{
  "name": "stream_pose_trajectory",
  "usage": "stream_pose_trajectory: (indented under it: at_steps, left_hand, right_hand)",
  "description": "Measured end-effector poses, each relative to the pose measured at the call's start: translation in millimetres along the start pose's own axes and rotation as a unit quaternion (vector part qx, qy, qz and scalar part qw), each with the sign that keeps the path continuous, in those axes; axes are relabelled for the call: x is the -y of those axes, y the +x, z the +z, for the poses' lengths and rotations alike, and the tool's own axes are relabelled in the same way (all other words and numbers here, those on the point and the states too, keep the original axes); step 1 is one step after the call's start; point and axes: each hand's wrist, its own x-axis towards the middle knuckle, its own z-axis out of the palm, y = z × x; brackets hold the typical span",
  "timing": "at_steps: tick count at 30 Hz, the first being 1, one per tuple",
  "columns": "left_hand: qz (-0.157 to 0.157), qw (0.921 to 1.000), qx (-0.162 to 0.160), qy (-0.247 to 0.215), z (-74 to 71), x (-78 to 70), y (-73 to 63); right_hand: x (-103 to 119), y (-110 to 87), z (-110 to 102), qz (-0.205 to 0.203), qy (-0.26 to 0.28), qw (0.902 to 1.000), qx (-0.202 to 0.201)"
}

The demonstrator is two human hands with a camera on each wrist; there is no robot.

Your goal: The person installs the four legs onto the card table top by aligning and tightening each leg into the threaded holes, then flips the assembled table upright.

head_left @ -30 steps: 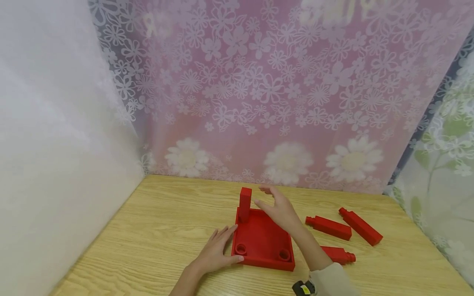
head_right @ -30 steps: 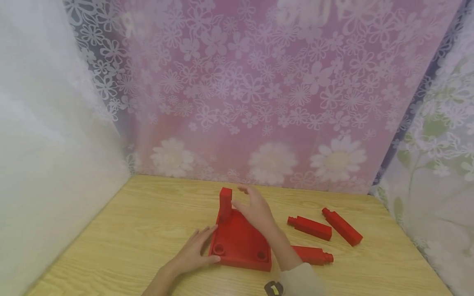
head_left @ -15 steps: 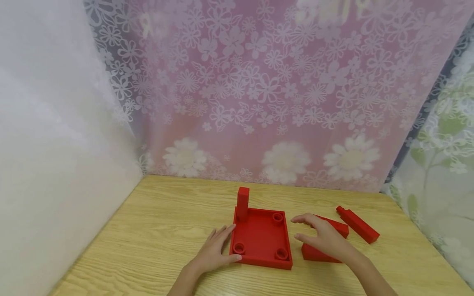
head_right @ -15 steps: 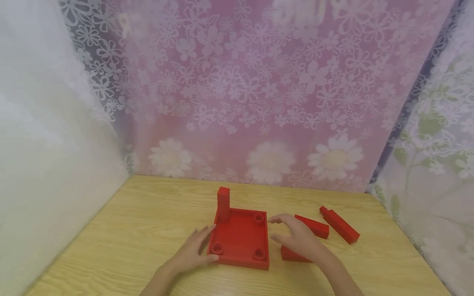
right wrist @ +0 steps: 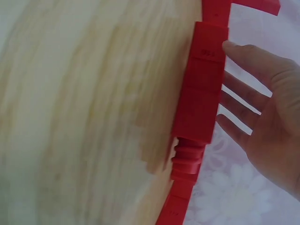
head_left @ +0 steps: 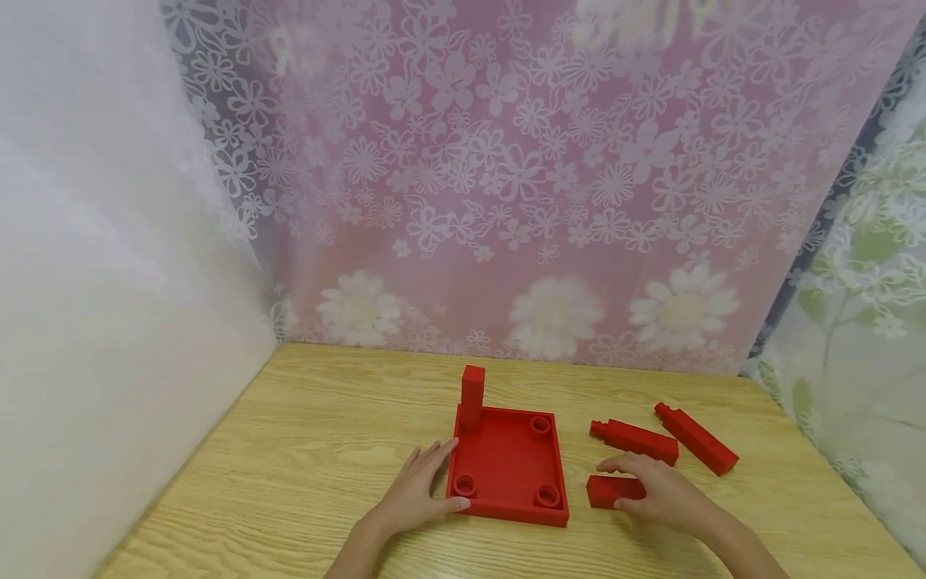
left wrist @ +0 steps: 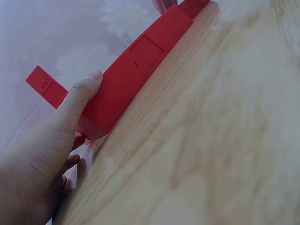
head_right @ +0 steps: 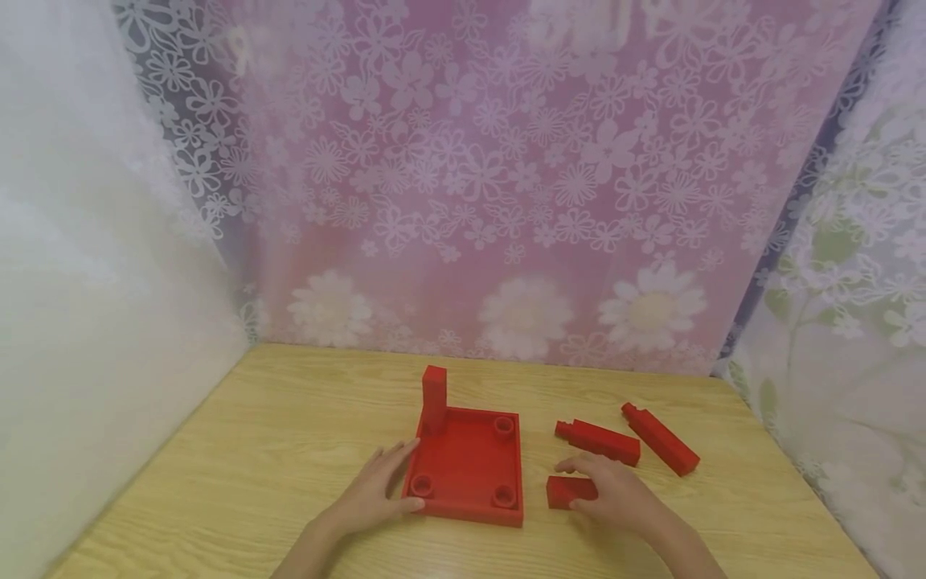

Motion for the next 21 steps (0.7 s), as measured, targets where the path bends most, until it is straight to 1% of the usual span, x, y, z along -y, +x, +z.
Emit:
stream_pose_trajectory:
  at_steps: [7,11,17,21]
  left_hand:
    - [-0.007,0.9999,0.004,0.006,0.0,-0.8,0.6]
    - [-0.007,1.0,0.002,0.006,-0.4,-0.7,0.8]
    - [-0.002,1.0,0.001,0.005,-0.9,-0.8,-0.1]
    - [-0.002,1.0,0.001,0.003,-1.5,-1.6,-0.9]
  right_hand:
    - [-7.2,-0.9,5.5,0.006,0.0,0.9999,0.012]
    - [-9.3,0.0,7.1,0.005,-0.01,0.9998,0.017]
    - [-9.1,1.3,6.8,-0.002,-0.026,0.9994,0.022]
    - [-7.3,2.6,4.9,-0.014,-0.031,0.9992,0.02]
